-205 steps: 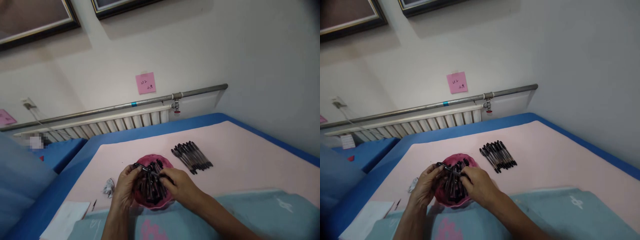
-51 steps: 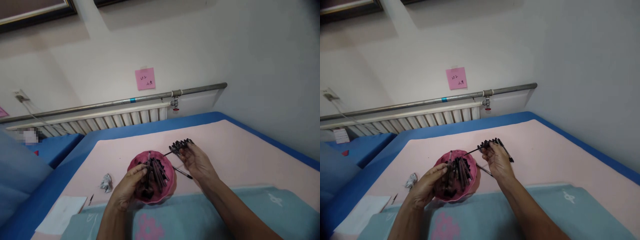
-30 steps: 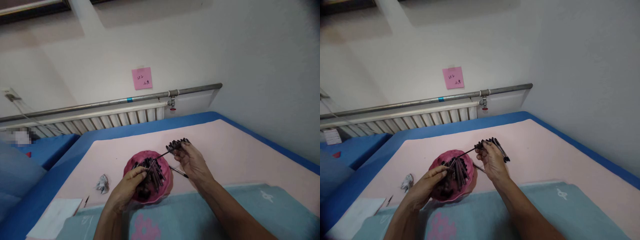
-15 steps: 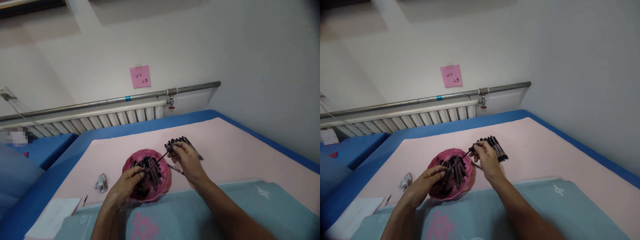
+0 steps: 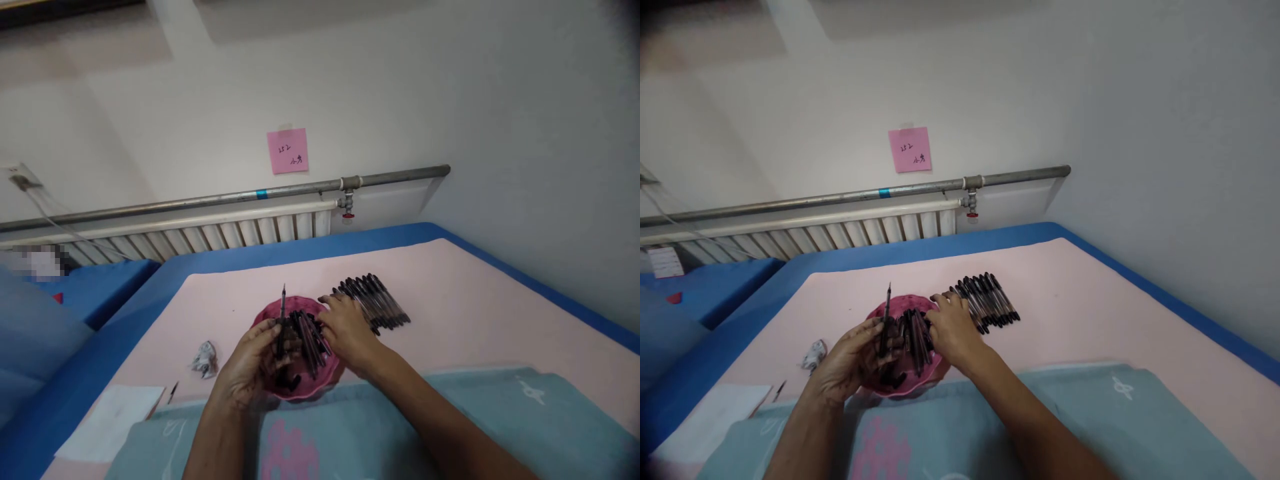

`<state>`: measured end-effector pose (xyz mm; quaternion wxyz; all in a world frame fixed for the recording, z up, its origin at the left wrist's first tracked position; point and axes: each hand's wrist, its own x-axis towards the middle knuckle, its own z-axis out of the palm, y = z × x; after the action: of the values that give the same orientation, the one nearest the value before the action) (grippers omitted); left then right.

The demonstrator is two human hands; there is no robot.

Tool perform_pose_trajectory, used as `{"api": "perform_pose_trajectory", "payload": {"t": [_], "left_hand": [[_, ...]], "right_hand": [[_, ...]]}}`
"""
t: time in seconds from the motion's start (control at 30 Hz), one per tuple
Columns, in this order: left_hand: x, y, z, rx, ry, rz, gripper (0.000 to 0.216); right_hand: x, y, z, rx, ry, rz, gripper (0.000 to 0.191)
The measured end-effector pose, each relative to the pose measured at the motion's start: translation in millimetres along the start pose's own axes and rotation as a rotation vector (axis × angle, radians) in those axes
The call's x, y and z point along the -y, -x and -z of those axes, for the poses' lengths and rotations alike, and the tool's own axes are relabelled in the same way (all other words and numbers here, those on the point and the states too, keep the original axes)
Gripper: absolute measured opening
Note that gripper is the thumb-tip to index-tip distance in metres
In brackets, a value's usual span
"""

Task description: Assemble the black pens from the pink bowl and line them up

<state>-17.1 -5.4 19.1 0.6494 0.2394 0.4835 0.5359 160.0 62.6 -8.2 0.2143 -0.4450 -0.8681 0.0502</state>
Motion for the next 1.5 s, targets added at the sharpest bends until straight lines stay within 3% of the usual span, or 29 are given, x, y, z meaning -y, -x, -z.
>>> {"api": "perform_pose_trajectory", "payload": {"t": [0.23,0.4,0.5,0.73,0.93,1.17,1.5], "left_hand": [[1,-6,6,-0.037,0.084,-0.048,0.019],[0,-5,4,-0.051,0.089,-0.078,0.016],[-3,-4,3,-0.041,0.114,-0.107,0.013],[-6,0,0,-0.042,0.170,-0.119,0.015],[-6,-1,-1,-0.082,0.178,-0.145,0.015],[-6,-1,-4,-0.175,0.220,-0.227,0.010],[4,-4,-16,-0.152,0.228,-0.256,0.014]], "right_hand": [[7,-12,-3,0.189,0.204,0.039,0.020],[7,-14,0,0.106,0.186,0.050,0.018],[6,-15,7,0.032,0.026,0.005,0.017],[14,-8,17,-0.027,-0.666,-0.104,0.014],[22,2,19,-0.110,-0.779,-0.104,0.022],[37,11,13,-0.117,-1.196,-0.320,0.013],[41,11,6,-0.142,-1.374,-0.462,0.013]]}}
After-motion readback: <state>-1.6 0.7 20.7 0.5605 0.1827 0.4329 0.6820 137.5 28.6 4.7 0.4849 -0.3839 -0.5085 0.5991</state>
